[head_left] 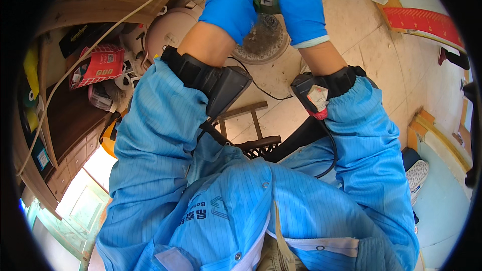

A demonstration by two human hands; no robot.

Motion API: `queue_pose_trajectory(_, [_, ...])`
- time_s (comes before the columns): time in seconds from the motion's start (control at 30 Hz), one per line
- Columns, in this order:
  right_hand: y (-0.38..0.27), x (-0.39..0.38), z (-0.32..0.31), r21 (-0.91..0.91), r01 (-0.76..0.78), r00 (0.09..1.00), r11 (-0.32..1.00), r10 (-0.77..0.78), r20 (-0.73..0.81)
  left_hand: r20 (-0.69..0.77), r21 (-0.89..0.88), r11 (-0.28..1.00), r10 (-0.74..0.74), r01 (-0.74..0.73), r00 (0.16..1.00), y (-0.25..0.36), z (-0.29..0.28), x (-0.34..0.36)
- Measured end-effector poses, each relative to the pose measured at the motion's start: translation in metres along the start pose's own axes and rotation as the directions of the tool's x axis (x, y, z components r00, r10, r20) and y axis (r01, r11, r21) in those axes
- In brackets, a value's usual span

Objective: The person wipes the top and front of a wooden cabinet with a green cloth. They repeatedly dip the cloth into a bucket of water, wring it out, and continue wiping the cabinet surface.

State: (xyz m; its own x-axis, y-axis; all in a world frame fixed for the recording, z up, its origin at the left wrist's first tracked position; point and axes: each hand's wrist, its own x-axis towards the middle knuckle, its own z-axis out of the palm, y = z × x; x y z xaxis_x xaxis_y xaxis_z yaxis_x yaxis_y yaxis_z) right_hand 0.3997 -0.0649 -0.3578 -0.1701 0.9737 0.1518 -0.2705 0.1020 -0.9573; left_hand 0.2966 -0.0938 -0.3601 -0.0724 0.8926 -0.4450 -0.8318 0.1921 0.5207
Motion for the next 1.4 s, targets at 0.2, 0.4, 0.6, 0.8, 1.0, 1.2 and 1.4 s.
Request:
queue_pose_trajectory(0.2, [-0.015,0.01,-0.025,0.458,-0.651,0.755,0.605,0.574,0.316,0.187,0.633,0.642,0.416,-0.433,0.89,-0.001,0.02,-0.019])
queue_pose_trajectory(0.4, [-0.021,0.003,-0.041,0.532,-0.726,0.674,0.435,0.607,0.422,0.559,0.672,0.123,0.562,-0.73,0.609,-0.006,0.032,-0.03])
queue_pose_trajectory(0.6, [0.013,0.012,-0.051,0.556,-0.639,0.769,0.531,0.413,0.489,0.709,0.624,-0.219,0.561,-0.75,0.426,-0.014,0.032,-0.025])
queue_pose_trajectory(0.8, [0.023,0.011,-0.039,0.644,-0.491,0.87,0.587,0.365,0.33,0.421,0.705,0.241,0.614,-0.666,0.668,-0.03,0.035,-0.026])
queue_pose_trajectory(1.0, [0.01,0.006,-0.028,0.598,-0.423,0.901,0.681,0.389,0.195,0.234,0.59,0.537,0.601,-0.603,0.764,-0.033,0.038,-0.024])
queue_pose_trajectory(1.2, [-0.004,0.006,-0.004,0.293,-0.123,0.987,0.948,0.148,-0.064,0.162,0.354,0.79,0.475,-0.5,0.865,-0.03,0.032,-0.018])
queue_pose_trajectory(1.4, [-0.018,0.004,0.008,-0.102,0.026,0.997,0.994,-0.032,-0.066,0.128,0.248,0.8,0.532,-0.546,0.837,-0.02,0.025,-0.011])
